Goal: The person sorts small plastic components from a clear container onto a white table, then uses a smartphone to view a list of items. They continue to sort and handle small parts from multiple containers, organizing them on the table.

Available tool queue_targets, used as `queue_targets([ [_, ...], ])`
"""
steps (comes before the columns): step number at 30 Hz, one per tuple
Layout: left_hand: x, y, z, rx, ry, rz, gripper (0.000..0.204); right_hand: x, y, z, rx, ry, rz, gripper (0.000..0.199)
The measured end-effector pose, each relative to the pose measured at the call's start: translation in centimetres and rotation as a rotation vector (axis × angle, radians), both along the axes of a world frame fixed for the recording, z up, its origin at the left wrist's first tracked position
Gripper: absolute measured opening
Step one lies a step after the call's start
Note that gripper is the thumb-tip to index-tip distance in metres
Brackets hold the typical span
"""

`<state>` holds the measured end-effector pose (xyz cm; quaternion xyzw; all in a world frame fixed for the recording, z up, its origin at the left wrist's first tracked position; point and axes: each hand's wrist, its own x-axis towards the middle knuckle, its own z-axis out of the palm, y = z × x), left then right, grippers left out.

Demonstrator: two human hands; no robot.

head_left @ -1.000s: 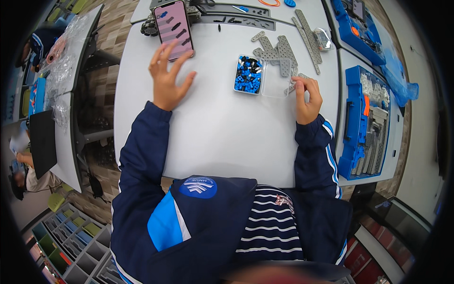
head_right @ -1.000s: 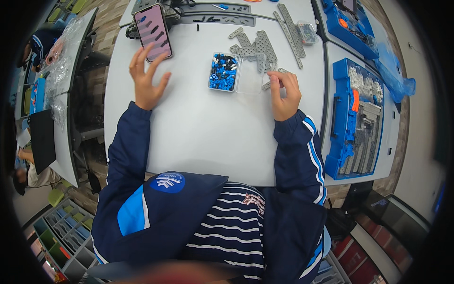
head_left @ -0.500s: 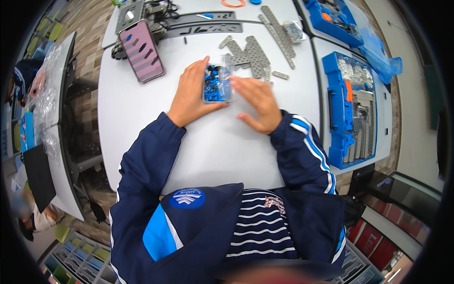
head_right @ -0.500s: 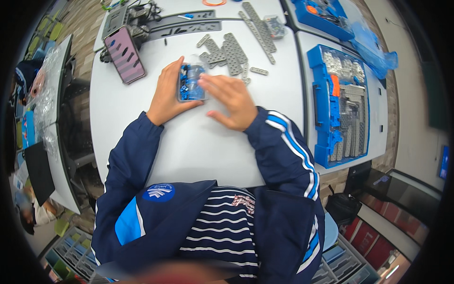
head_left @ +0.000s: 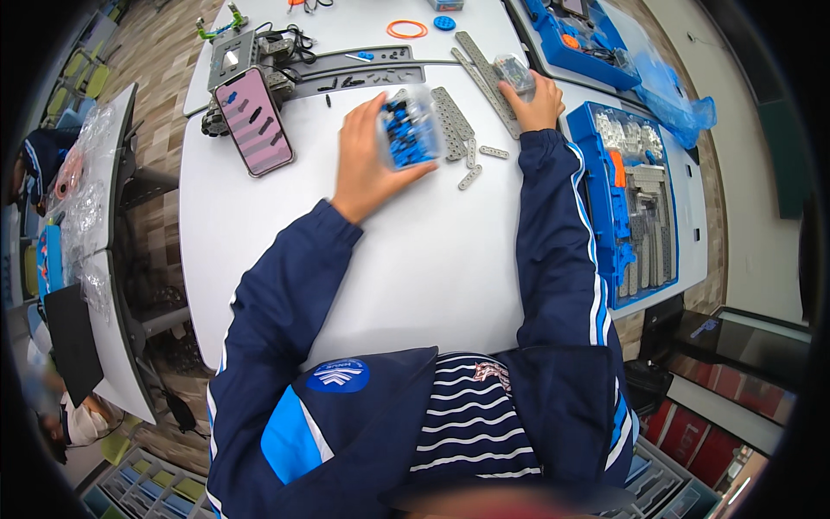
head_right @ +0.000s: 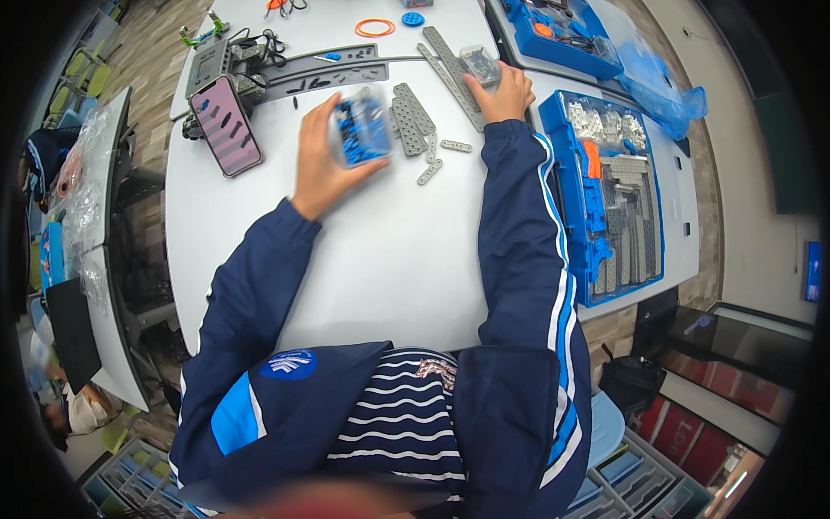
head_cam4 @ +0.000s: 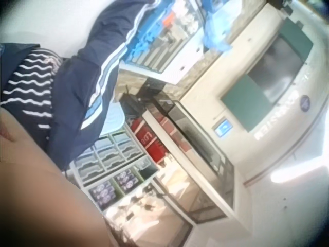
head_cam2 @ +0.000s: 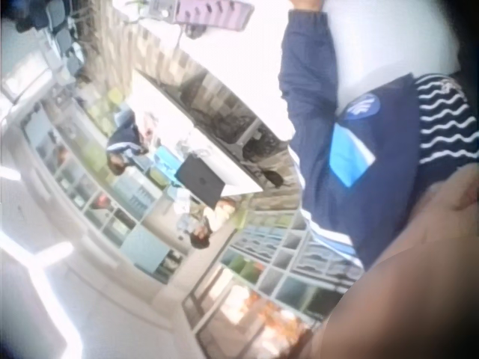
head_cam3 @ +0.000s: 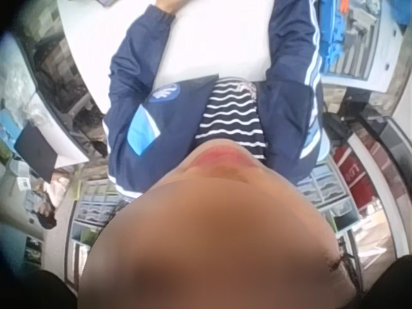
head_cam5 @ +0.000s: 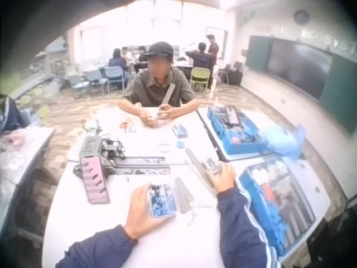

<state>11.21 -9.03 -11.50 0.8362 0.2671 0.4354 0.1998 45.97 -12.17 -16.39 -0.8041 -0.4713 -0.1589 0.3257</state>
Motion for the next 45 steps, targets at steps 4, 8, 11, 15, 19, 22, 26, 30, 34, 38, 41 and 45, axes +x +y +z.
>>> queue_targets([
  [4, 7.8, 2.5, 0.0, 0.068, -0.054, -0.008, 0.103, 0.7, -0.2, -0.4, 0.109, 0.092, 0.025, 0.069],
  [8, 13.2, 3.8, -0.9, 0.066, 0.057, 0.038, 0.104, 1.2, -0.6, -0.3, 0.274, 0.065, 0.045, 0.065],
  [11, 14.6, 3.9, -2.3, 0.035, 0.095, 0.065, 0.106, 1.3, -0.7, -0.2, 0.341, 0.035, 0.074, 0.065],
  [15, 14.4, 3.9, -3.0, 0.021, 0.163, 0.084, 0.115, 0.7, -0.8, 1.7, 0.444, 0.054, 0.153, 0.062],
  [19, 13.0, 3.4, -1.3, 0.047, 0.151, 0.062, 0.126, -2.0, -2.4, 7.0, 0.453, 0.293, 0.274, 0.055],
  [22, 9.7, 2.8, 0.5, 0.064, -0.096, -0.195, 0.097, -6.0, -4.8, 10.4, 0.345, 0.268, 0.474, 0.054],
  [26, 2.1, -0.4, 1.1, 0.034, -0.125, -0.438, 0.081, -13.1, -9.8, 10.0, 0.058, 0.138, 0.669, 0.060],
  [30, -4.7, -4.5, 0.2, -0.359, 0.014, -0.513, 0.072, -18.4, -12.9, 7.2, -0.119, 0.279, 0.852, 0.064],
  [34, -6.5, -5.8, -0.3, -0.345, 0.130, -0.415, 0.058, -20.6, -13.7, 5.8, -0.191, 0.140, 0.878, 0.074],
  [38, -6.2, -5.5, -0.3, -0.258, 0.199, -0.387, 0.060, -22.9, -13.6, 4.9, -0.204, -0.095, 0.760, 0.076],
  [41, -6.1, -5.6, -0.5, -0.259, 0.207, -0.373, 0.058, -24.9, -13.8, 4.2, -0.277, -0.227, 0.617, 0.071],
  [45, -6.2, -5.3, -0.7, -0.286, 0.181, -0.403, 0.056, -25.6, -14.0, 4.3, -0.404, -0.439, 0.543, 0.064],
])
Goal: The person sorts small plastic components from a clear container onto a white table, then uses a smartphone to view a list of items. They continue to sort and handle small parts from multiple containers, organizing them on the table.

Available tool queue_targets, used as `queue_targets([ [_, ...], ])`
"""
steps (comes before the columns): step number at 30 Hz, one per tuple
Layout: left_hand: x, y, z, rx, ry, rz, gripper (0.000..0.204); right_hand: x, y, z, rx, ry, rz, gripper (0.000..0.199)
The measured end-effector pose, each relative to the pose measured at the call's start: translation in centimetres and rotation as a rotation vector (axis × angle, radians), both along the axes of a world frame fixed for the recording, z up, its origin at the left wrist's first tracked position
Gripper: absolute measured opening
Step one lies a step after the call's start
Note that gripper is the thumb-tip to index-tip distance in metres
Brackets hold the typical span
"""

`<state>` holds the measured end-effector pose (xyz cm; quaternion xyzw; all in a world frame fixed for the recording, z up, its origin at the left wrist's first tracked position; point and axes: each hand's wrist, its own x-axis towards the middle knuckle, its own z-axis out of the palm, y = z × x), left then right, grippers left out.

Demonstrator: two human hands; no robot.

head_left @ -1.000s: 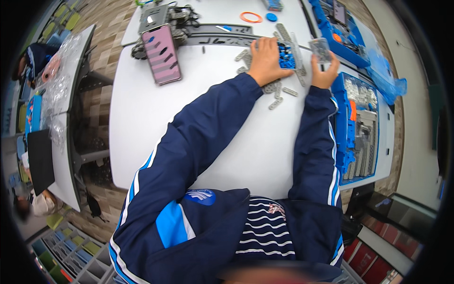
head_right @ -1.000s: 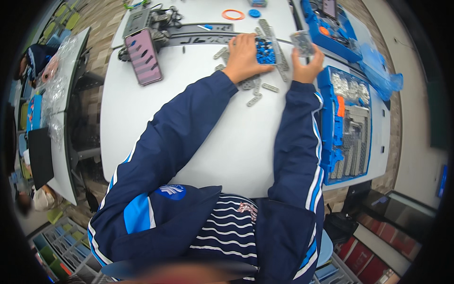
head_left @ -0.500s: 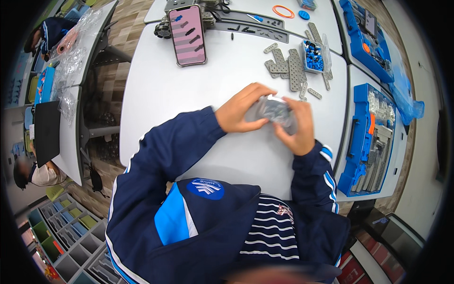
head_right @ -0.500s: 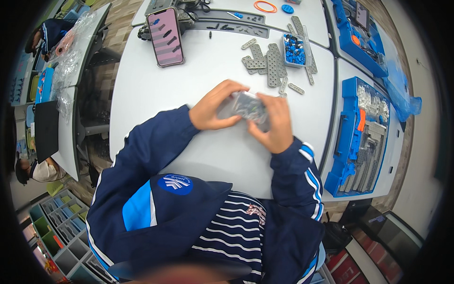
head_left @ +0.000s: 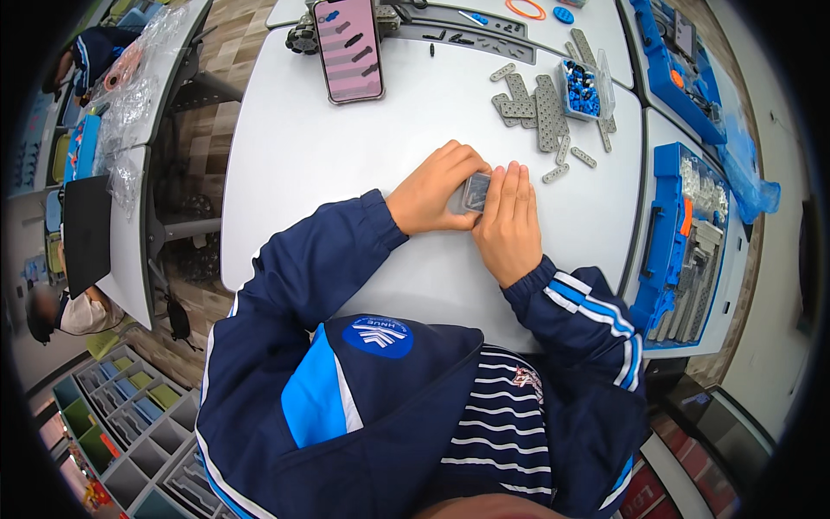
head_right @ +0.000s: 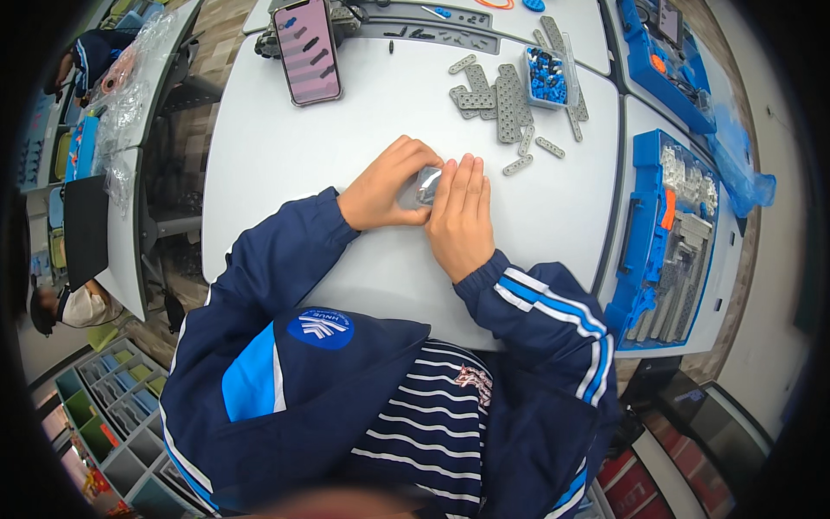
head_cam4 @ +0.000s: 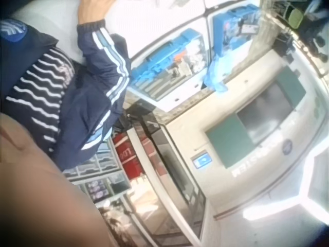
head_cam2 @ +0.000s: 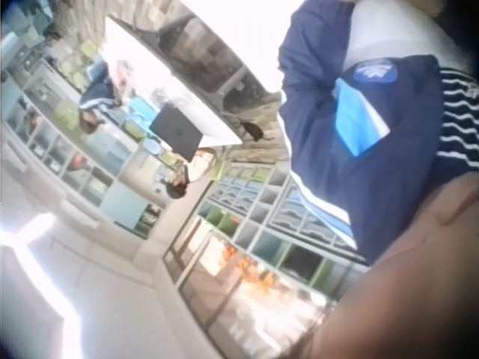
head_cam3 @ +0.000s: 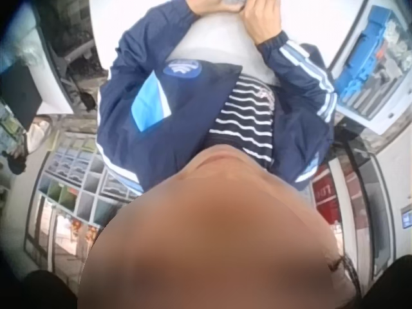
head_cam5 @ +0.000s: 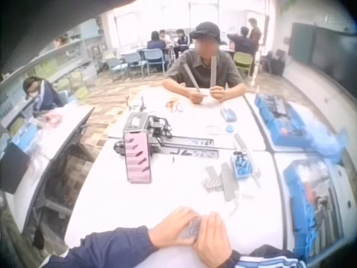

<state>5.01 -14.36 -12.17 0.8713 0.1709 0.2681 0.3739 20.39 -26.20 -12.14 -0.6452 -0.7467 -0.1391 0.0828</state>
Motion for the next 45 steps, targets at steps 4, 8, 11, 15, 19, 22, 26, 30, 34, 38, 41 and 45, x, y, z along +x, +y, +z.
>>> queue_targets([
  [4, -0.1, 0.0, -0.2, -0.031, -0.024, -0.005, 0.055, -0.1, 0.1, 0.4, -0.066, -0.219, -0.008, 0.060],
  [8, -0.1, -0.2, -0.4, -0.020, -0.038, 0.006, 0.054, -0.8, 0.1, 0.5, -0.100, -0.330, -0.057, 0.058],
  [11, 0.0, -0.3, -0.5, -0.018, -0.040, 0.023, 0.054, -1.2, 0.2, 0.7, -0.107, -0.332, -0.072, 0.058],
  [15, -0.2, -0.7, -0.4, -0.001, -0.039, 0.059, 0.059, 0.9, 1.2, 3.1, -0.173, -0.079, 0.091, 0.058],
  [19, -0.6, -0.7, -0.5, -0.170, -0.072, 0.077, 0.077, 5.1, 3.9, 5.4, -0.391, 0.399, 0.100, 0.041],
  [22, -0.6, -0.5, -0.9, -0.226, -0.084, 0.067, 0.095, 6.4, 6.0, 3.7, -0.375, 0.988, 0.085, 0.021],
  [26, -0.5, -0.2, -1.0, -0.230, -0.102, 0.079, 0.098, 6.4, 7.2, -0.2, -0.242, 1.461, 0.090, 0.021],
  [30, -0.6, 0.4, -0.4, -0.117, -0.004, 0.125, 0.090, 6.4, 7.3, -1.7, -0.055, 1.508, 0.053, 0.025],
  [34, -0.4, 1.0, -0.1, -0.098, 0.007, 0.198, 0.090, 7.0, 6.4, -0.8, 0.222, 1.304, 0.036, 0.018],
  [38, -0.4, 1.0, 0.1, -0.075, 0.031, 0.228, 0.091, 7.2, 4.1, 0.5, 0.266, 0.987, 0.071, 0.018],
  [41, -0.5, 1.1, 0.1, -0.074, 0.026, 0.224, 0.091, 6.6, 3.4, 1.0, 0.216, 0.763, 0.111, 0.022],
  [45, -0.5, 1.1, 0.2, -0.084, 0.028, 0.220, 0.090, 6.3, 3.5, 1.5, 0.150, 0.681, 0.090, 0.019],
])
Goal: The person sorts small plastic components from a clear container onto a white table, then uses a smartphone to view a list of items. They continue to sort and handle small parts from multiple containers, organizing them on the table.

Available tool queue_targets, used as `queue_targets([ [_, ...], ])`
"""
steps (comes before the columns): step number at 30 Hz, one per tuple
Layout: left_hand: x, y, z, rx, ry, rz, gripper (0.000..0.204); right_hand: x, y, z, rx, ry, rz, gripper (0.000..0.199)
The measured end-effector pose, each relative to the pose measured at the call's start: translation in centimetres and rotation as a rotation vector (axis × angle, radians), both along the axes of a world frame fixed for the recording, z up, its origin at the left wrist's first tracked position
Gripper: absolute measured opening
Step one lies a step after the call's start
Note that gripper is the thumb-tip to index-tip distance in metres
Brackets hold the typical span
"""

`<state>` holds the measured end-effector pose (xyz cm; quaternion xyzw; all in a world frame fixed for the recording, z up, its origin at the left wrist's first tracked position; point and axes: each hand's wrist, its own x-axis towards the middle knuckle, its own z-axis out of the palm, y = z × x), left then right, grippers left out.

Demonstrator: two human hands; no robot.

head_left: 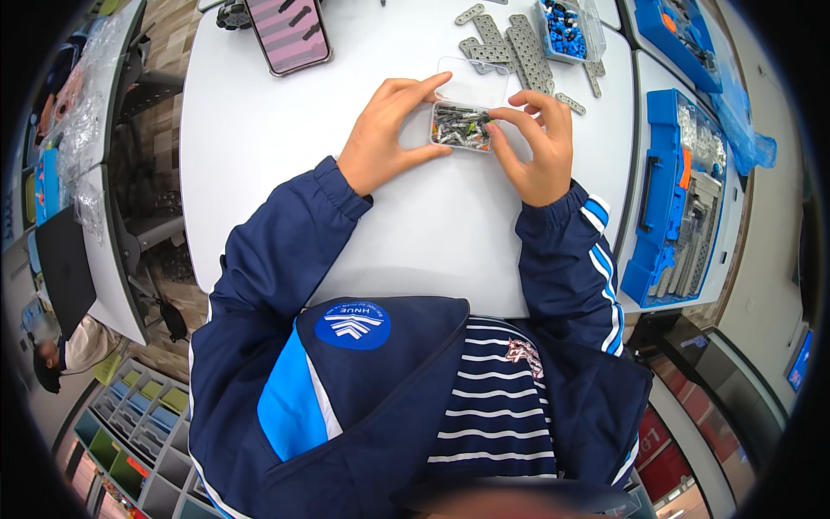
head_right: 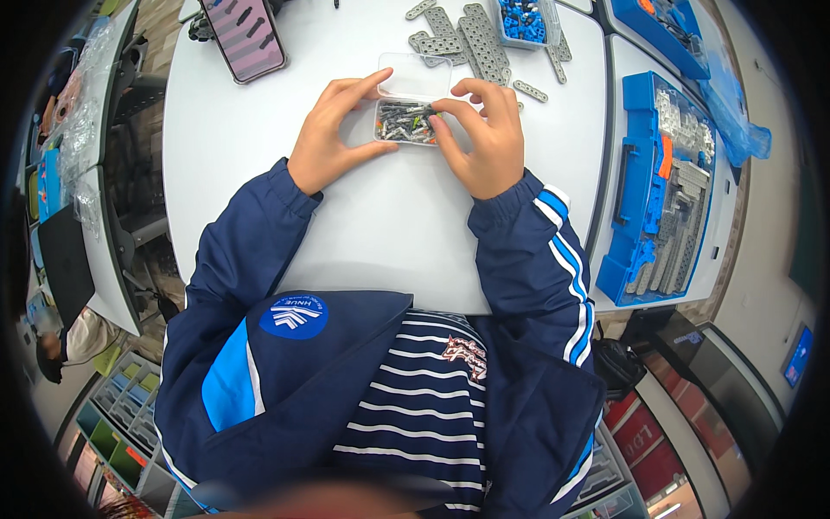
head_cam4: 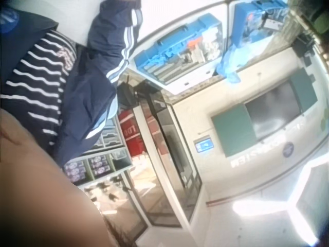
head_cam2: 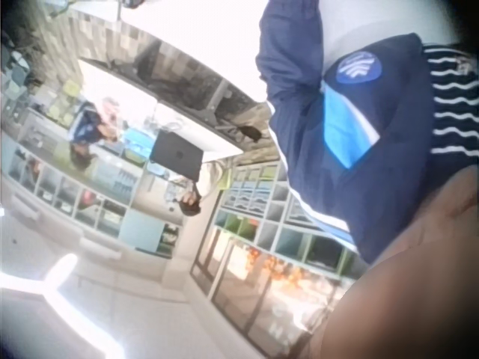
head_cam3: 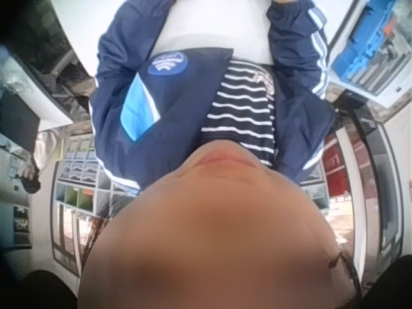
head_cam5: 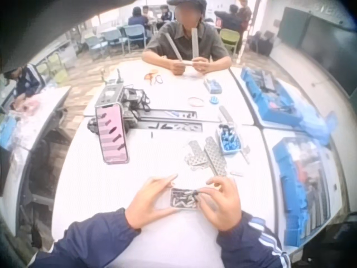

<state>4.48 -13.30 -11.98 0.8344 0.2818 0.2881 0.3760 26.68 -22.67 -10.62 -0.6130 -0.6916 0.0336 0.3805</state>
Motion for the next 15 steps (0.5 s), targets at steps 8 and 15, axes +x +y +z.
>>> queue_targets([
  [8, 0.0, 0.0, -0.1, -0.009, -0.018, -0.005, 0.091, -1.4, 0.5, 0.2, -0.053, -0.118, -0.029, 0.017],
  [15, -0.1, -0.1, 0.0, -0.020, -0.023, -0.007, 0.091, -1.5, 0.7, 0.8, -0.072, -0.181, 0.006, 0.018],
])
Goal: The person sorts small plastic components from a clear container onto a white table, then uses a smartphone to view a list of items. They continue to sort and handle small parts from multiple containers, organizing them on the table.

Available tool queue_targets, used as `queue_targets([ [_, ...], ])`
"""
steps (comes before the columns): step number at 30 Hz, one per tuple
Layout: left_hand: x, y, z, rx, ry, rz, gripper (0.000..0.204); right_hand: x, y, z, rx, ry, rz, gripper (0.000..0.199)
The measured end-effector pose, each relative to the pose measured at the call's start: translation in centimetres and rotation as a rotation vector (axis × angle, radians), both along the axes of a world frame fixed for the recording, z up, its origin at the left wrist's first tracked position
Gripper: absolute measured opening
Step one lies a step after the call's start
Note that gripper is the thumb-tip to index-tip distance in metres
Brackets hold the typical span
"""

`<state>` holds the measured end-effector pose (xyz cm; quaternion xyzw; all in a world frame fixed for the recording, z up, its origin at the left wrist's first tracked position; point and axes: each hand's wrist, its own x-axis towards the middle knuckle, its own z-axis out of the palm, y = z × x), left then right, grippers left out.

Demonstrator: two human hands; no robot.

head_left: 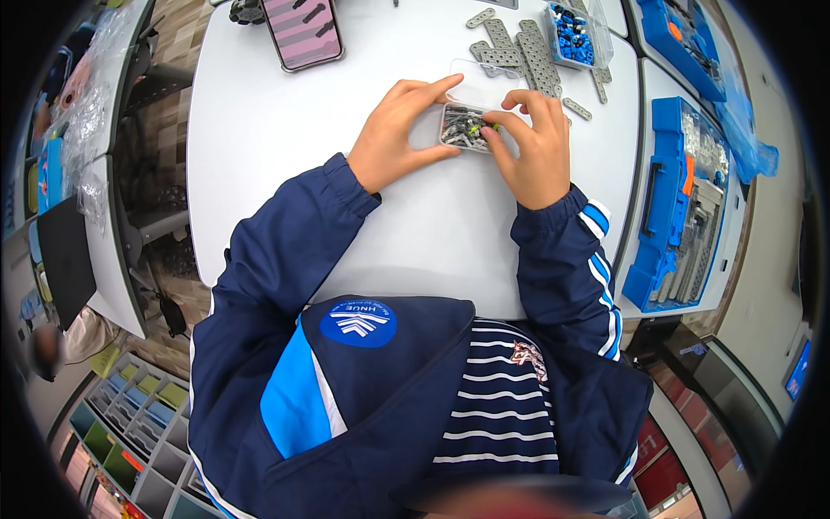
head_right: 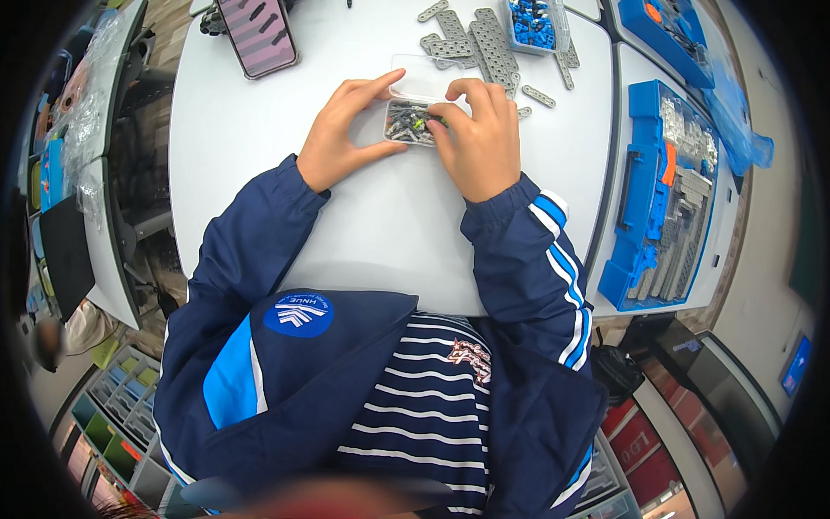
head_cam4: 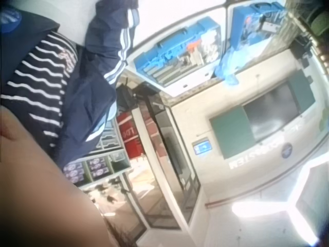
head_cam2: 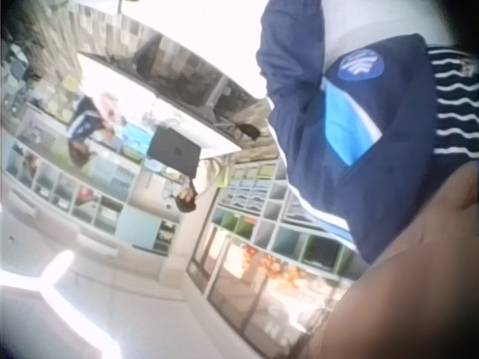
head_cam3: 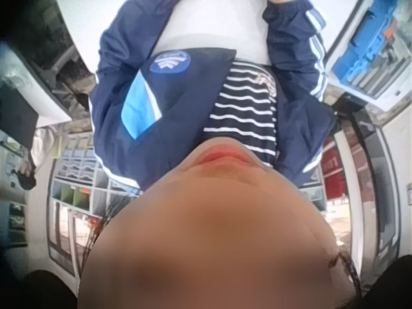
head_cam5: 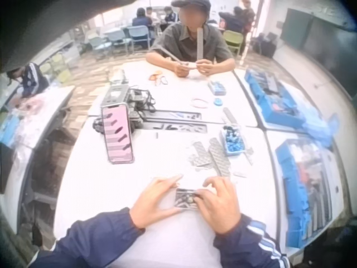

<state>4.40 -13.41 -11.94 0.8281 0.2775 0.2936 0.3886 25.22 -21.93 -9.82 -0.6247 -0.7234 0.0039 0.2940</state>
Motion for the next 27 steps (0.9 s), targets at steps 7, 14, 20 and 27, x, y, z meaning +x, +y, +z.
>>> queue_targets([
  [7, -0.1, 0.1, -0.1, 0.007, -0.013, -0.010, 0.091, 0.1, 0.2, -0.2, -0.052, 0.048, 0.022, 0.017],
  [14, 0.0, 0.0, -0.1, -0.024, -0.035, -0.017, 0.089, 0.7, 0.3, -0.5, -0.012, 0.148, 0.068, 0.017],
  [20, 0.0, 0.1, 0.2, 0.050, -0.024, -0.033, 0.082, 1.5, 0.0, -0.6, -0.090, 0.600, -0.006, 0.014],
  [27, 0.1, -0.1, 0.3, 0.258, -0.043, 0.023, 0.045, 1.6, -0.3, -1.8, -0.180, 1.078, -0.069, 0.015],
])
